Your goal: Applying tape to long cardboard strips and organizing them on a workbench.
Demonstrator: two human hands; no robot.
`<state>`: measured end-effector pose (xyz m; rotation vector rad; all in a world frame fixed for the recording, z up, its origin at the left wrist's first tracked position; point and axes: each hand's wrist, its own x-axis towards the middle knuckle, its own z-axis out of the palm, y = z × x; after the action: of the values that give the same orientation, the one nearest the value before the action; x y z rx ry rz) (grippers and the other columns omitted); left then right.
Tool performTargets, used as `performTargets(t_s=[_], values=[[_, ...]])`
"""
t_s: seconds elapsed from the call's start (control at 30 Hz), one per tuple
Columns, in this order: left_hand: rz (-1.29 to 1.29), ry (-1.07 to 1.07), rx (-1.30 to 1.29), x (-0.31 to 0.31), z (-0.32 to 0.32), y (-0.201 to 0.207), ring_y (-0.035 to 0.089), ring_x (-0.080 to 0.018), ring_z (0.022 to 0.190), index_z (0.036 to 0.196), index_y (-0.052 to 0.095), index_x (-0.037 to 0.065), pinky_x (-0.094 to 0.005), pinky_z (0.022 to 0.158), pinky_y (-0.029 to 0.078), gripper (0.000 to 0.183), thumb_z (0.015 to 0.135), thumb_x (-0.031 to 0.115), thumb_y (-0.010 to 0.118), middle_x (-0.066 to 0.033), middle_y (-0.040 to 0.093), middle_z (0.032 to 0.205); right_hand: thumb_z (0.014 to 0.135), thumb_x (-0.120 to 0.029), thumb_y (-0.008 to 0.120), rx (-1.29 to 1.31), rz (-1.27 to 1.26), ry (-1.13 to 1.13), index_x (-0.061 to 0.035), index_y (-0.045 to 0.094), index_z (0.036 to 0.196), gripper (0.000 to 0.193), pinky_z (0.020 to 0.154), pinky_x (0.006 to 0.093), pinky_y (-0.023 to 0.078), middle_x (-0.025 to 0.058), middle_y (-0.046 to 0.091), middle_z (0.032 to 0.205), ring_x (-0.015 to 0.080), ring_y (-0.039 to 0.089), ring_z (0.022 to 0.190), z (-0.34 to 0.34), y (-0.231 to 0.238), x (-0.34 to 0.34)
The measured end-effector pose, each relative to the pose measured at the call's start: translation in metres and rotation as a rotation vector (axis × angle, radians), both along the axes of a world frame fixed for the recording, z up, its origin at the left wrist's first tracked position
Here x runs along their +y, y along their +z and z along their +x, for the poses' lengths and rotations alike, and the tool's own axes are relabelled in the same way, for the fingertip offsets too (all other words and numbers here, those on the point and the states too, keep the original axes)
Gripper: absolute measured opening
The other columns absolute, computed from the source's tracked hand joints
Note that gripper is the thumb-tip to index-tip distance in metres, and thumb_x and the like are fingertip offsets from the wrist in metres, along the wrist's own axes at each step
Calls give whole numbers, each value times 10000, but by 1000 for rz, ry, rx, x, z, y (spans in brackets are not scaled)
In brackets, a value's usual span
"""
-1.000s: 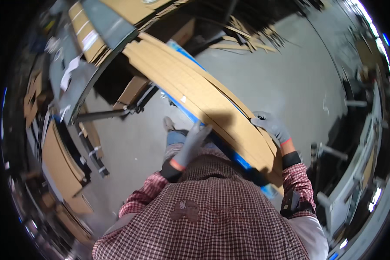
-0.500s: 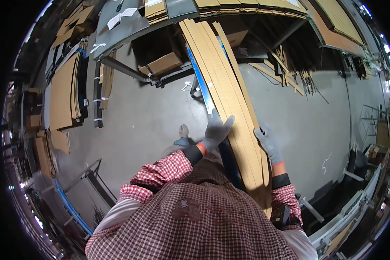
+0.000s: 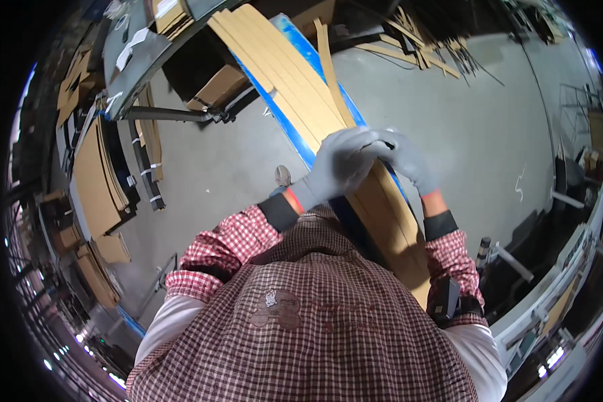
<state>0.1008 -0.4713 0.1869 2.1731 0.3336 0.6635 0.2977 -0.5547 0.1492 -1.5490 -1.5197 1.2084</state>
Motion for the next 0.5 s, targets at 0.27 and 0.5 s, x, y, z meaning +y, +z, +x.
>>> performTargets(t_s=[0.27, 0.5], values=[[561, -166, 319, 28, 15, -54, 500, -329, 1225, 1161, 622, 108, -510, 1107, 291, 430, 809, 351, 667, -120, 604, 1130, 860, -257, 675, -222, -44, -495, -4, 555, 1292, 516, 980, 424, 453, 223, 635, 1185, 375, 587, 1126, -20, 19, -140], [717, -573, 452, 98, 45, -29, 518, -319, 1221, 1184, 617, 87, -530, 1166, 237, 507, 740, 332, 612, -142, 628, 1135, 797, -287, 723, -581, -230, -575, 22, 490, 1327, 657, 920, 474, 471, 257, 609, 1180, 434, 583, 1074, -57, 10, -279]])
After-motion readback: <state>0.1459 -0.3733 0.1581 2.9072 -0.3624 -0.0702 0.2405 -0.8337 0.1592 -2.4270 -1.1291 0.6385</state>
